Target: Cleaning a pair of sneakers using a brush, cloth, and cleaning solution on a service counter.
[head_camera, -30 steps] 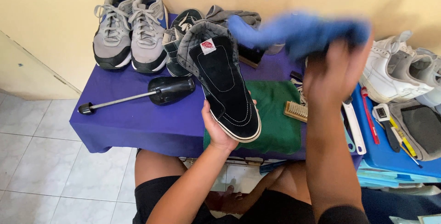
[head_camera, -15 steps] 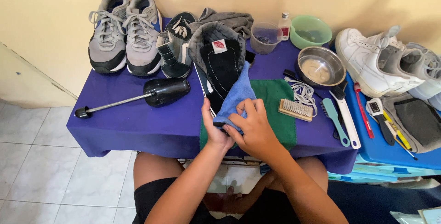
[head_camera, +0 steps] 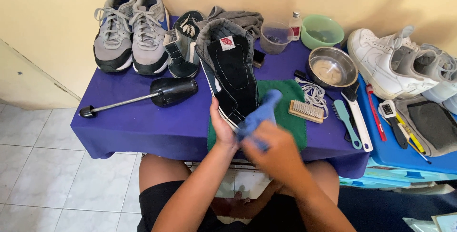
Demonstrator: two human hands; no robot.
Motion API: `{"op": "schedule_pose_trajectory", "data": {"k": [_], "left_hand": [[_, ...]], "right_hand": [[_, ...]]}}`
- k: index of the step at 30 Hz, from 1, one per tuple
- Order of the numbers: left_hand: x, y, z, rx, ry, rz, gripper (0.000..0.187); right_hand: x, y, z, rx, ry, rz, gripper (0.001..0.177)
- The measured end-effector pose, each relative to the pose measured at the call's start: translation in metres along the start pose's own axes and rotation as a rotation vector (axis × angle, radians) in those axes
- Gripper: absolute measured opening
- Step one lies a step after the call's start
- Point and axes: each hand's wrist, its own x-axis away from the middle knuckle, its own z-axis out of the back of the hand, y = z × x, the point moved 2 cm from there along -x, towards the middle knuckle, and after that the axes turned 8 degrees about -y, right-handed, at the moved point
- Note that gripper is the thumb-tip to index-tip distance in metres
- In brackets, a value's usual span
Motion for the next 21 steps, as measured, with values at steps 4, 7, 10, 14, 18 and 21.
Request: {"op": "schedule_pose_trajectory", "data": {"k": [4,7,10,14,18,21], "left_hand": [[-0.010,0.002,0.016,0.044,-0.050,0.027,0.073],[-0.012,0.009,0.018,0.040,-0.068,0.044,0.078],[-0.008,0.015,0.006,0.056,-0.045,0.088,0.081],[0.013,0.031,-0.013,0.089,0.010,0.134,0.084],[0.028,0.032,-0.041,0.109,0.035,0.220,0.088],[0.035,0.026,-0.050,0.133,0.066,0.282,0.091]], "right_hand": [[0.009,0.051,0.026,-0.161,0.321,-0.176,0.024],[-0.007,0.040,0.009,-0.294,0.267,-0.163,0.038],[-0.024,0.032,-0.024,0.224,-0.007,0.002,0.040],[-0.020,0.026,-0.037,0.230,-0.020,0.035,0.029],[-0.003,0.024,-0.033,0.236,-0.112,0.171,0.023],[0.008,0.021,-0.016,0.135,-0.186,0.180,0.019]]}}
